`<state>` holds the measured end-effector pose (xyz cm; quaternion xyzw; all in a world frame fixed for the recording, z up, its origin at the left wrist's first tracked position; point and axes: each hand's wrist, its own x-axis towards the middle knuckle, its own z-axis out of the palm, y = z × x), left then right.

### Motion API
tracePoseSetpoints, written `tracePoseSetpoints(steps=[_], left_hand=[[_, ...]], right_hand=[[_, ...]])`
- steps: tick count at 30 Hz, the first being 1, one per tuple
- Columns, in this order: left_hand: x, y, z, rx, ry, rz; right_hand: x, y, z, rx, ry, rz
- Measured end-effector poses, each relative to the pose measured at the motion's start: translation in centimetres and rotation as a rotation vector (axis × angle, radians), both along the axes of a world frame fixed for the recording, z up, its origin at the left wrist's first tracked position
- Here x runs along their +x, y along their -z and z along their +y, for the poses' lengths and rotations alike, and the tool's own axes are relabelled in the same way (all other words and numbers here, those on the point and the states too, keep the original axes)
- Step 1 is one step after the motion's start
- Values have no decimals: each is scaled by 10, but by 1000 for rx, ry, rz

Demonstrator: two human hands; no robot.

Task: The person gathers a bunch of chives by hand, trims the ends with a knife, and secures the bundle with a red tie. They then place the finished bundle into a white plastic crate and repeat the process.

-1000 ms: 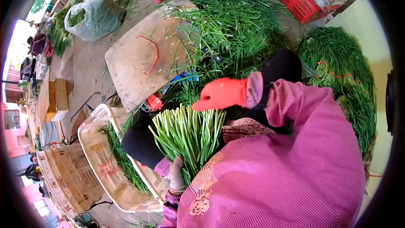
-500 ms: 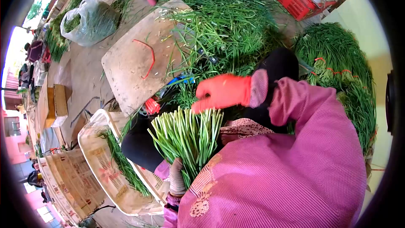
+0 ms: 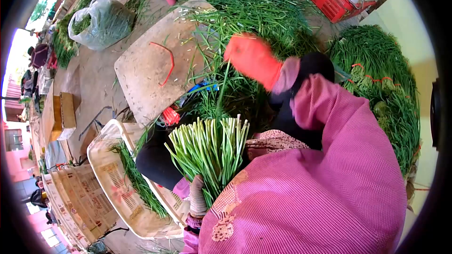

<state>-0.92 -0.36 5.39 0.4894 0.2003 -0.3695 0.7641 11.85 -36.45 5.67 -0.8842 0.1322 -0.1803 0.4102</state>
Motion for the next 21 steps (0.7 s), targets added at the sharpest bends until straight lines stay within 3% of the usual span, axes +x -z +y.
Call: tracePoseSetpoints(steps=[3,4,6,8,10,12,13,14,15,16,18,21], left_hand=[[1,14,16,53,39,22],[-1,12,13,54,41,25],[-3,3,0,-63,-68,77],[-1,-4,-5,-32,-29,30],[-3,-6,-8,-63,-74,39],[-1,-8,-2,20,-13,-21],[-3,-8,-1,8,-41,19],[-5,-8,-1,-6,-69,60],[-6,-8,0,-5,-69,62],[-5,-8,1,18,-49,24],[-3,-8,0,32,-40,-17],[-2,-6,5,57,-31,-4]], right_hand=[[15,-49,-66,-1060,338,-513],[8,-56,-61,-1061,338,-509],[-17,-65,-35,-600,-52,-84],[-38,-44,2,-177,-526,261],[-64,-10,45,-57,-675,403],[-71,12,68,61,-659,533],[-64,14,68,-3,-639,474],[-57,29,62,-63,-576,203],[-41,36,54,-471,-439,-73],[-33,18,37,-962,-388,-97],[-25,9,8,-901,-221,-166],[-51,-40,1,-380,-536,602]])
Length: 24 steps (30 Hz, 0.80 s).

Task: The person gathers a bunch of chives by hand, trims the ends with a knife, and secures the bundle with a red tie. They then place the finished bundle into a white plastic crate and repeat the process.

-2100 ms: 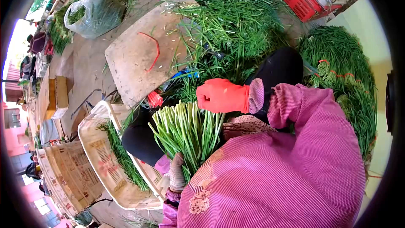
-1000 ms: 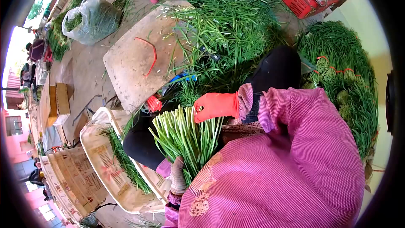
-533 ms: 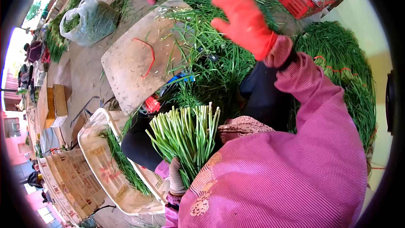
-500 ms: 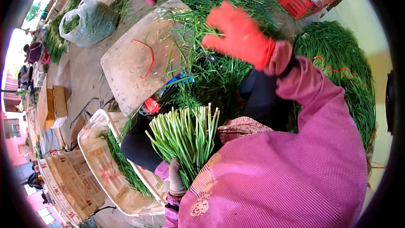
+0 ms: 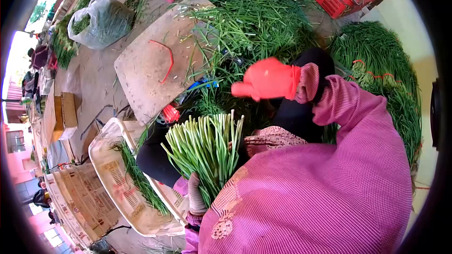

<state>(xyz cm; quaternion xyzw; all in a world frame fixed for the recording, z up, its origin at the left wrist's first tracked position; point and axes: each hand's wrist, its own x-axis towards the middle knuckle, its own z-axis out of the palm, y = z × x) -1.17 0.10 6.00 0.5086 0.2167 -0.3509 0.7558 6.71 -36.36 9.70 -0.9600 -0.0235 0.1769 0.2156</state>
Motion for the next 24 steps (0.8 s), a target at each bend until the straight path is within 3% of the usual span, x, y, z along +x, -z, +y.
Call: tracePoseSetpoints(steps=[1,2,4,5,7,8,9,12,13,15,17,20,24], left_hand=[[1,-3,-3,-1,-3,1],[4,-7,-8,-11,17,-28],[3,-2,-7,-7,-7,-6],[2,3,-6,-5,-11,-10],[0,8,-1,-50,-21,-28],[-1,10,2,-50,-23,-7],[1,7,2,-1,-10,-53],[4,4,3,9,-9,-10],[3,9,6,55,6,-55],[6,9,7,166,94,-222],[7,-22,-14,115,62,-314],[3,-6,11,127,162,-230],[11,-28,8,102,202,-270]], right_hand=[[-7,-8,2,161,-58,308],[-12,3,10,129,-142,400],[-27,64,28,463,-225,518],[-25,46,42,389,-211,634],[-20,67,65,678,-220,689],[-31,61,74,960,-87,483],[-23,39,76,990,-115,544],[-9,61,104,1295,-23,711],[-6,60,113,1290,-38,712],[-5,62,131,1632,66,679],[-3,40,130,1700,72,803],[1,73,140,1819,17,744],[-1,63,133,1788,-39,666]])
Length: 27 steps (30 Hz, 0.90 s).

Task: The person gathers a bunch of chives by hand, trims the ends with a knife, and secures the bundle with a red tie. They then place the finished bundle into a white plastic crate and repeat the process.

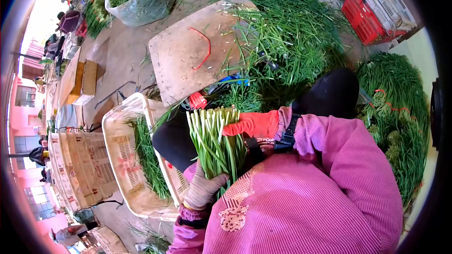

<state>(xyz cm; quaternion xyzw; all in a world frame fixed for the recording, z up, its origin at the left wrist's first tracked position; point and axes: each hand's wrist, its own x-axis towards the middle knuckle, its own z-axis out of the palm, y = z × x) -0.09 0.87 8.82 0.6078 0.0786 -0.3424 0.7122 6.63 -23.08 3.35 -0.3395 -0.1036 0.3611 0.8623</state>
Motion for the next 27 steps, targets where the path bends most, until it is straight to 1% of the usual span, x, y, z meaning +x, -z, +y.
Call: tracePoseSetpoints(steps=[2,3,5,7,9,11,12,13,14,15,16,17,18,19,20,21,22,23,24,25,27], left_hand=[[11,-5,7,-57,143,-41],[18,-8,11,-83,160,-27],[24,-17,6,-217,57,-35],[34,-13,3,-216,49,-70],[43,-13,-7,-206,43,-161],[48,-12,-15,-42,59,-216],[50,-11,-23,75,69,-252],[49,-10,-30,192,78,-286],[47,-1,-33,131,39,-293],[47,9,-33,266,81,-368],[45,15,-34,384,137,-427],[40,21,-36,504,193,-482],[37,21,-43,549,165,-522],[36,11,-49,725,229,-582],[34,10,-53,797,240,-622],[33,9,-55,870,251,-663],[32,6,-57,869,250,-661],[33,2,-60,929,268,-634],[33,0,-62,991,285,-607],[35,-1,-63,995,278,-608],[40,-3,-65,1005,287,-724]], right_hand=[[-1,-5,-1,15,-17,14],[-1,-8,-2,33,-31,31],[0,-8,-1,10,-29,-1],[0,-6,2,-35,34,-84],[-2,-15,0,-58,37,-115],[-4,-29,-3,-168,-43,15],[-3,-28,-3,-147,-108,64],[-2,-19,0,-148,-110,63],[-2,-3,4,-156,-16,-52],[0,-2,8,-165,81,-168],[0,-3,8,-239,54,-201],[-2,-4,8,-261,104,-158],[0,-3,12,-298,178,-165],[-1,-1,18,-335,251,-171],[-2,0,25,-320,338,-113],[0,-1,27,-324,337,-112],[2,-2,30,-326,361,-73],[3,-3,32,-328,383,-35],[4,-7,33,-351,410,-22],[7,-10,32,-349,405,-28],[16,-16,31,-301,467,-31]])
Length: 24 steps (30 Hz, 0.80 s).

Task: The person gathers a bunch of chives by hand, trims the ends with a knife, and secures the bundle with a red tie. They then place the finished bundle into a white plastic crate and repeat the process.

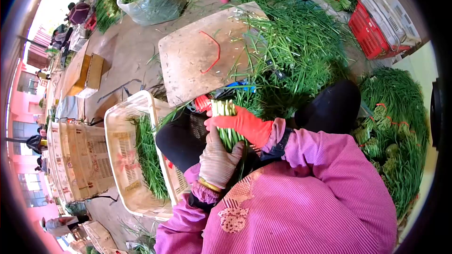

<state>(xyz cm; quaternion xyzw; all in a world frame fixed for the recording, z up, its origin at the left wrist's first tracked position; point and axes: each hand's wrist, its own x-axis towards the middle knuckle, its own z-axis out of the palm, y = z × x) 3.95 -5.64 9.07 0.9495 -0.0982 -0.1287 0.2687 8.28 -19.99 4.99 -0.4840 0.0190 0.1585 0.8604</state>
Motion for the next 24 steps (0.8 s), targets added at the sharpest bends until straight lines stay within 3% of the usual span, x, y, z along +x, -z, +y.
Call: tracePoseSetpoints(steps=[2,3,4,5,6,7,8,10,11,12,13,16,17,18,21,23,24], left_hand=[[18,-24,-8,-61,97,-88],[32,-32,-10,-137,171,-203],[47,-58,-17,-195,218,-164],[59,-83,-28,-344,213,-63],[74,-92,-36,-508,357,-310],[90,-102,-45,-569,394,-319],[115,-120,-52,-301,534,-664],[117,-140,-62,-536,458,-571],[117,-146,-67,-544,468,-578],[115,-149,-71,-812,467,-511],[112,-148,-75,-1075,462,-430],[104,-136,-73,-853,416,-297],[93,-125,-82,-1019,335,-109],[98,-105,-80,-791,318,-405],[92,-71,-83,-870,273,-378],[100,-32,-82,-1349,-8,180],[99,-22,-78,-1349,-6,191]], right_hand=[[14,-22,-14,68,-15,-24],[24,-38,-23,47,42,-159],[37,-55,-34,2,84,-282],[41,-93,-50,-223,181,-421],[55,-111,-64,-347,239,-563],[54,-146,-73,-450,278,-589],[66,-157,-80,-503,369,-714],[67,-186,-80,-278,437,-824],[65,-201,-85,-288,446,-832],[60,-215,-89,-336,438,-855],[56,-220,-93,-385,434,-874],[66,-206,-80,-311,397,-837],[59,-198,-72,-378,436,-781],[58,-189,-64,-309,425,-706],[59,-159,-49,-362,420,-628],[55,-148,-48,-562,205,-431],[57,-144,-48,-565,210,-422]])
